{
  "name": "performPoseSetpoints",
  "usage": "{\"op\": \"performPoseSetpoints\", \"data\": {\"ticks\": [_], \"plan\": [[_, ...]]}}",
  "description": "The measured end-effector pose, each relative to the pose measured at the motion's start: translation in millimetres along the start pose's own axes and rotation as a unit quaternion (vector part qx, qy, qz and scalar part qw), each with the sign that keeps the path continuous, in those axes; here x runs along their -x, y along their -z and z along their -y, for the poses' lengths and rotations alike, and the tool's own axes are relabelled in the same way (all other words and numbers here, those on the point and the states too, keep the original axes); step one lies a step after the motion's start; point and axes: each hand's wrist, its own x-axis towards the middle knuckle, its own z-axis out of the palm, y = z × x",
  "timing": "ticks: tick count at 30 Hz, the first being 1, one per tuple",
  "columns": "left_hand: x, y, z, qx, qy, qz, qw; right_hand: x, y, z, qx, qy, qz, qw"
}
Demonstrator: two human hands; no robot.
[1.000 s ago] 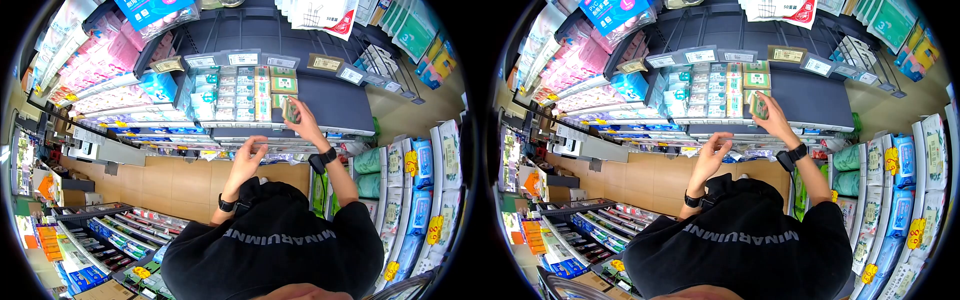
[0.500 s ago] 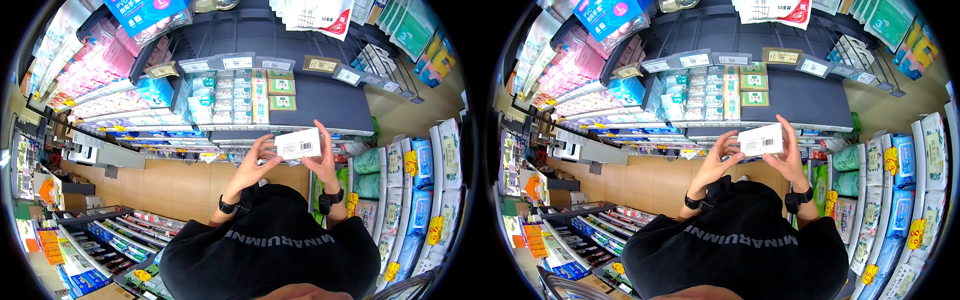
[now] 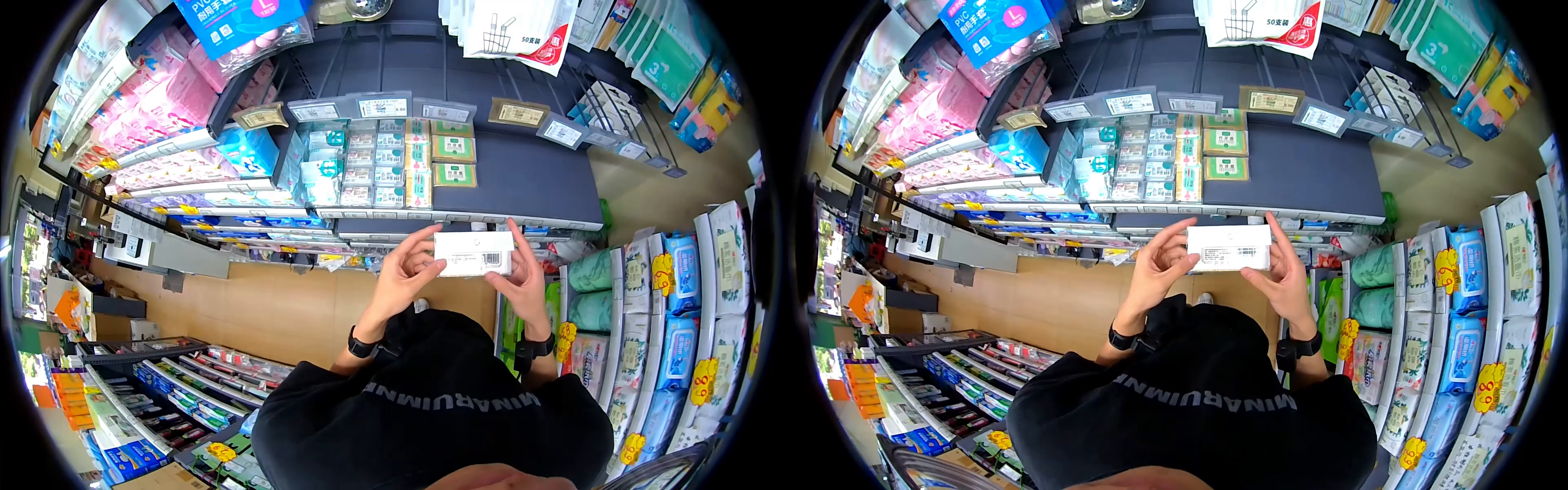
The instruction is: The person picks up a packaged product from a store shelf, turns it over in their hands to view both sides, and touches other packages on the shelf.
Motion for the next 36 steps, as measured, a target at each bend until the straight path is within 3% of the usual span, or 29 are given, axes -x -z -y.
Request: {"op": "performPoseSetpoints", "data": {"ticks": [23,36], "plan": [[26.6,-42.6,1.2,-0.028,-0.014,-0.036,0.999,45.4,21.1,12.2,-0.018,0.027,-0.001,0.999],[72.4,-97.2,17.3,-0.009,0.012,-0.042,0.999,119.4,47.1,26.5,-0.012,0.031,-0.014,0.999]]}}
